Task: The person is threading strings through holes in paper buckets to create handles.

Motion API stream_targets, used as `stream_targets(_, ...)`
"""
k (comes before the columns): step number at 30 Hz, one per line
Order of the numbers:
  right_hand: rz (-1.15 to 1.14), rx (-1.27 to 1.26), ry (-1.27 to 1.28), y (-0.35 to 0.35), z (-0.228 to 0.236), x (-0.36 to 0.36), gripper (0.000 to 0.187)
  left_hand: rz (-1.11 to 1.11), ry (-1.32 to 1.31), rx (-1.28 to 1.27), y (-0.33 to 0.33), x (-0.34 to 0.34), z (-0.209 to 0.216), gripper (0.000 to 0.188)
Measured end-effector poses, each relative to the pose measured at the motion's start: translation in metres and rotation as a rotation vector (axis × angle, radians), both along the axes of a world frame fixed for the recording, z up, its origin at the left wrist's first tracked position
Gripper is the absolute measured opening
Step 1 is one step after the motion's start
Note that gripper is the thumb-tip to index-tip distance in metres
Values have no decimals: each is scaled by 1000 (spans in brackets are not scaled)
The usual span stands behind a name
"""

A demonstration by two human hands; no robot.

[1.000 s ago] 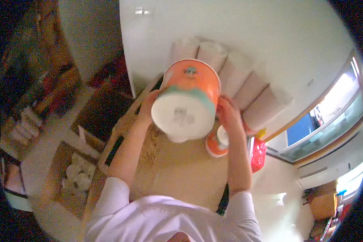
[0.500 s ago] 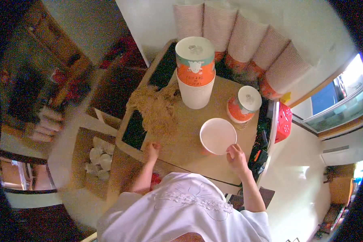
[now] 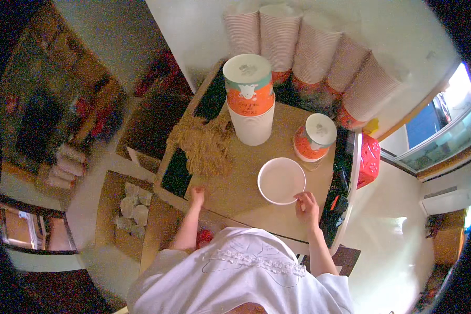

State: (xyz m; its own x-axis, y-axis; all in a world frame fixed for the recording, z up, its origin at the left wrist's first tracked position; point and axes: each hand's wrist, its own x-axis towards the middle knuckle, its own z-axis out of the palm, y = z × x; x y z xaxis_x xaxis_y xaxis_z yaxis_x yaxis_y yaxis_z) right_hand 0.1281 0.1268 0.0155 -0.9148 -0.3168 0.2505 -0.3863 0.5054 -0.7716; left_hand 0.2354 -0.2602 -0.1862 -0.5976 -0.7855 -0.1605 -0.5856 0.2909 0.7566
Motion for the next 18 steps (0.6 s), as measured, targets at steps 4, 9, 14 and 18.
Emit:
stream_targets(4, -2, -54, -12, -6, 12, 10, 18, -5, 586, 569, -28, -61, 118, 15)
stream_targets(9, 45, -93, -51, -22, 38, 13, 16, -96, 827, 507, -43, -101, 282, 10)
stream_targets(14, 77, -136, -61, -26, 38, 15, 17, -176, 973, 216, -44, -117, 368, 10)
stream_targets(18, 120, -141, -118, -27, 35, 11, 15, -333, 1065, 157, -32, -107, 413, 9)
